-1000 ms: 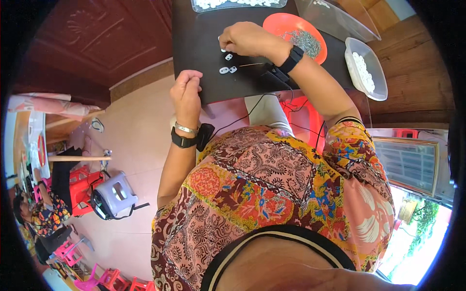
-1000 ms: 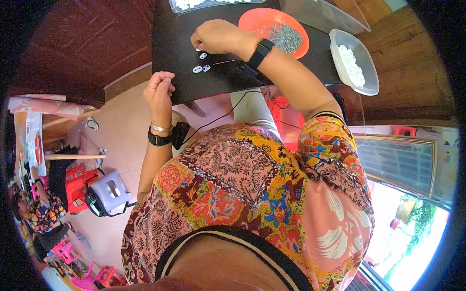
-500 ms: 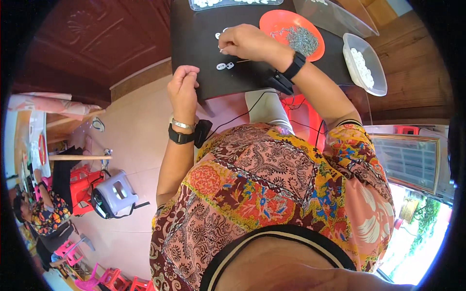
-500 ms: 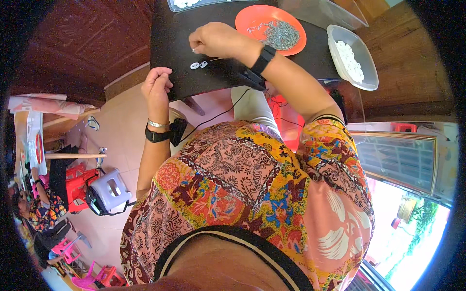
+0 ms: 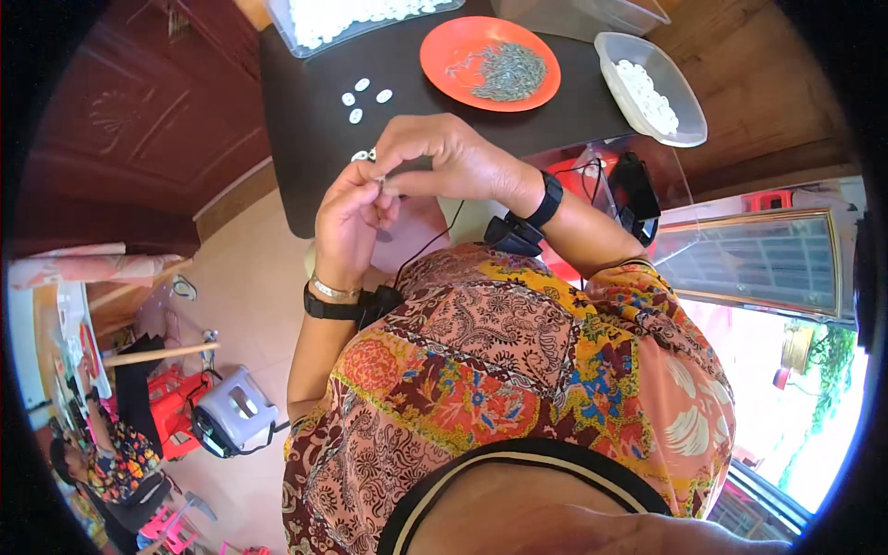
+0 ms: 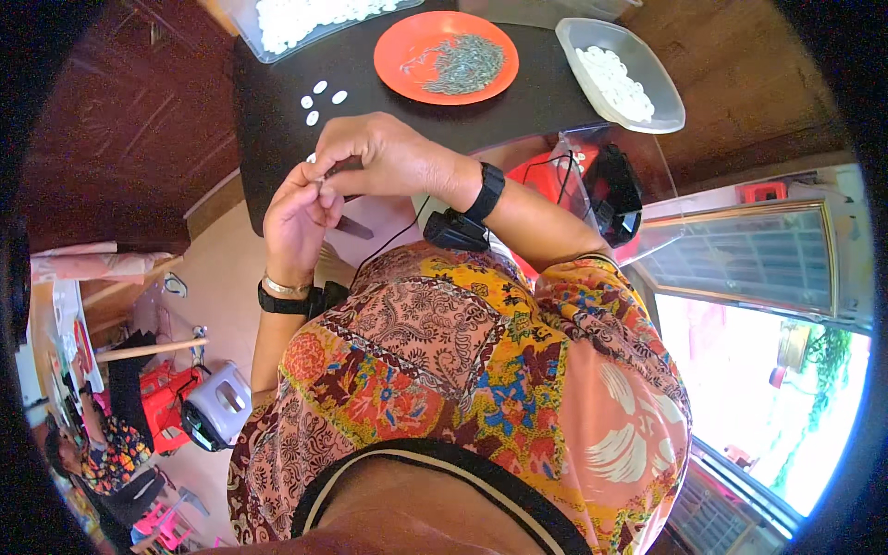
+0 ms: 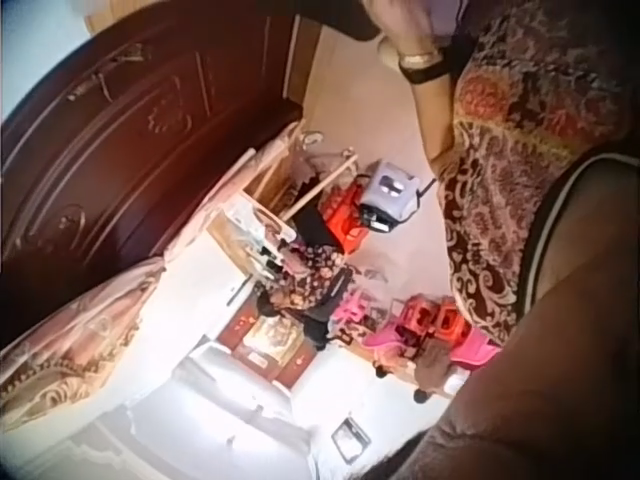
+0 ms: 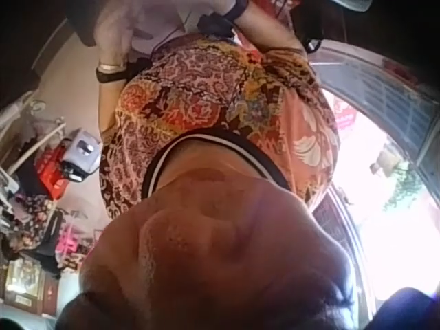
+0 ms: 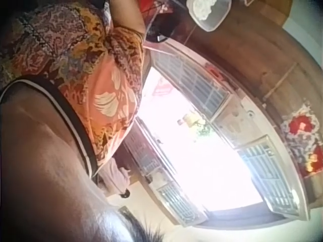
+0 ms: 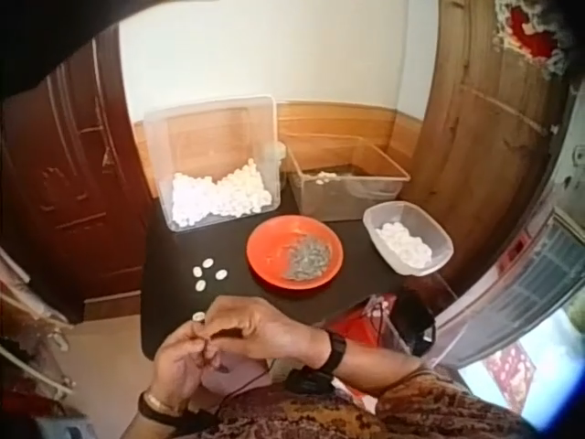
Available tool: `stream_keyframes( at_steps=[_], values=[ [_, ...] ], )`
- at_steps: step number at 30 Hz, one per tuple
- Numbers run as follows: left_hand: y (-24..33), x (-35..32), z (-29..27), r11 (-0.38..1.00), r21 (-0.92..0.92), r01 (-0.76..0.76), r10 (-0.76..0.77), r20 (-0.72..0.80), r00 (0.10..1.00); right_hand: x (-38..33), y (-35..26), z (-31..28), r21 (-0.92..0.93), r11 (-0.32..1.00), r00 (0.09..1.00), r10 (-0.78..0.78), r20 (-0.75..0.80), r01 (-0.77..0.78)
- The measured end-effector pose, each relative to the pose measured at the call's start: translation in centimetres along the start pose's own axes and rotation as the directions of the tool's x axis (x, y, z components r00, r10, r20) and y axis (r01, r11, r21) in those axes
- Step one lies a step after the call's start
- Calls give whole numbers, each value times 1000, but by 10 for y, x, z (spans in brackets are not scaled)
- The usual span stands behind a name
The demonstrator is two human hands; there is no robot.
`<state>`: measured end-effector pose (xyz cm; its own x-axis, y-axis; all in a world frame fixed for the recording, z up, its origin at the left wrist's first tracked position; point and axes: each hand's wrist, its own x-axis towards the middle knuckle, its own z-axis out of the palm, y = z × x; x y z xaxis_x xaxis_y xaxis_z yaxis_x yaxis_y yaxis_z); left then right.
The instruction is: Assembling small white plastic components by inserting metal pins into them.
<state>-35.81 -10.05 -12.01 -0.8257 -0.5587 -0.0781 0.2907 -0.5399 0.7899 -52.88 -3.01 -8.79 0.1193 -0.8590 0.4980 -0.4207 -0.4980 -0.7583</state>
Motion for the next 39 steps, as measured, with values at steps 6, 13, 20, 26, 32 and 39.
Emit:
stream_keyframes(
  at_steps=[6, 13, 20, 26, 32, 39],
  values=[
    [-3, 4, 5, 998, 53, 25, -26, 18, 1000, -10, -7, 0, 17, 990, 989, 138, -46, -137],
    [-6, 3, -4, 964, 258, 59, -64, 13, 998, -12, -4, -3, -176, 984, 999, -24, 29, 28],
    [-4, 0, -11, 900, 431, 68, -58, -36, 998, 1, 3, -38, -441, 897, 994, 67, 90, -21],
    [0, -3, -13, 957, 291, -14, 65, -169, 983, 24, 50, -113, -839, 532, 941, 328, 83, -112],
    [-1, -4, -17, 975, 222, -30, 76, -203, 976, 27, 80, -109, -873, 419, 749, 655, 100, -249],
    [-1, -3, -14, 979, 200, -34, 82, -236, 968, 37, 67, -99, -920, 360, 776, 621, 111, -156]
  ],
)
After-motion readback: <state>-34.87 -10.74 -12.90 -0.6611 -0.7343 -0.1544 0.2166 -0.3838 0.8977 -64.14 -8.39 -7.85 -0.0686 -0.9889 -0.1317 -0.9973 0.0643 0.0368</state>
